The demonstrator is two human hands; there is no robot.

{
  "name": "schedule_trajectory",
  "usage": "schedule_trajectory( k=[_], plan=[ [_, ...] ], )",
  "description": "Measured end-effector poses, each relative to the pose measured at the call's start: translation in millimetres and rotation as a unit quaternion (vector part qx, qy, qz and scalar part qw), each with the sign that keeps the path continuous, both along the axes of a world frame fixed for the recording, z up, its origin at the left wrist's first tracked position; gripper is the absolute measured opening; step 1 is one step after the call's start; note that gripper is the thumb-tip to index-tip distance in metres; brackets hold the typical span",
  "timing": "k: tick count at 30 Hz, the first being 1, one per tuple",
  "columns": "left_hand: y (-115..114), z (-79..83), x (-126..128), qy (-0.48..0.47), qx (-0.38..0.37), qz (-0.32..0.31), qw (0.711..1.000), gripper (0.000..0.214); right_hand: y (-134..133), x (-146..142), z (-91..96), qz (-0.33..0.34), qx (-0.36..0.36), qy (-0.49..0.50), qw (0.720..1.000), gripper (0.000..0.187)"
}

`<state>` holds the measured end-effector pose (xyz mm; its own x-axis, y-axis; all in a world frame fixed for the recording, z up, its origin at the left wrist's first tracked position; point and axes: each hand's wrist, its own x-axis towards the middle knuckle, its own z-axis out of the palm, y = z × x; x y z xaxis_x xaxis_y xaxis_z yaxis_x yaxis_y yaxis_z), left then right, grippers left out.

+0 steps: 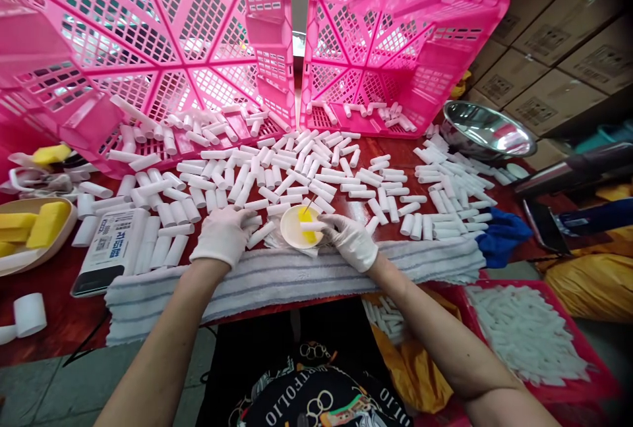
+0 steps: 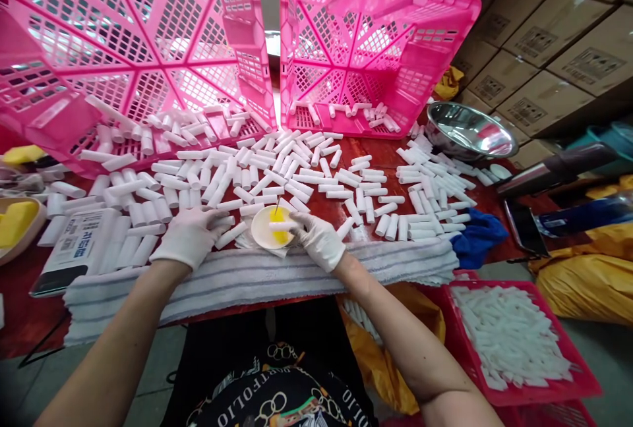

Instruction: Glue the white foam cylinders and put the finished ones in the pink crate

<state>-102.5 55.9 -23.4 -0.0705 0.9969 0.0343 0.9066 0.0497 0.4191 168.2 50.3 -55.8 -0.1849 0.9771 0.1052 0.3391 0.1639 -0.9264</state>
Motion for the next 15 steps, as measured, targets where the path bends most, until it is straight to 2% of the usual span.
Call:
schedule_trajectory(
  k=[2,4,7,10,13,15],
  plan=[
    [1,-0.7,1,0.049,-0.009,-0.015,0.999,0.034,-1,2,1.8,0.000,0.019,-0.026,0.999,0.029],
    [1,-0.2,3,0.075,-0.010,-0.015,0.997,0.035,-2,4,3.5,0.008,0.068,-0.050,0.996,0.029],
    [2,0.6,6,0.073,-0.013,-0.001,0.997,0.035,-4,5,5.9,0.011,0.067,-0.071,0.995,0.036],
    [2,0.2,8,0.089,-0.023,-0.013,0.996,0.038,-8,3,7.6,0.014,0.044,-0.058,0.997,0.030],
    [1,1.2,6,0.085,-0.011,-0.007,0.996,0.037,-14,5,11.2,0.001,0.095,-0.034,0.995,0.023],
    [-3,4.0,6,0.040,0.006,0.018,0.999,0.035,-17,10,17.3,-0.030,0.123,-0.049,0.991,0.018]
  ],
)
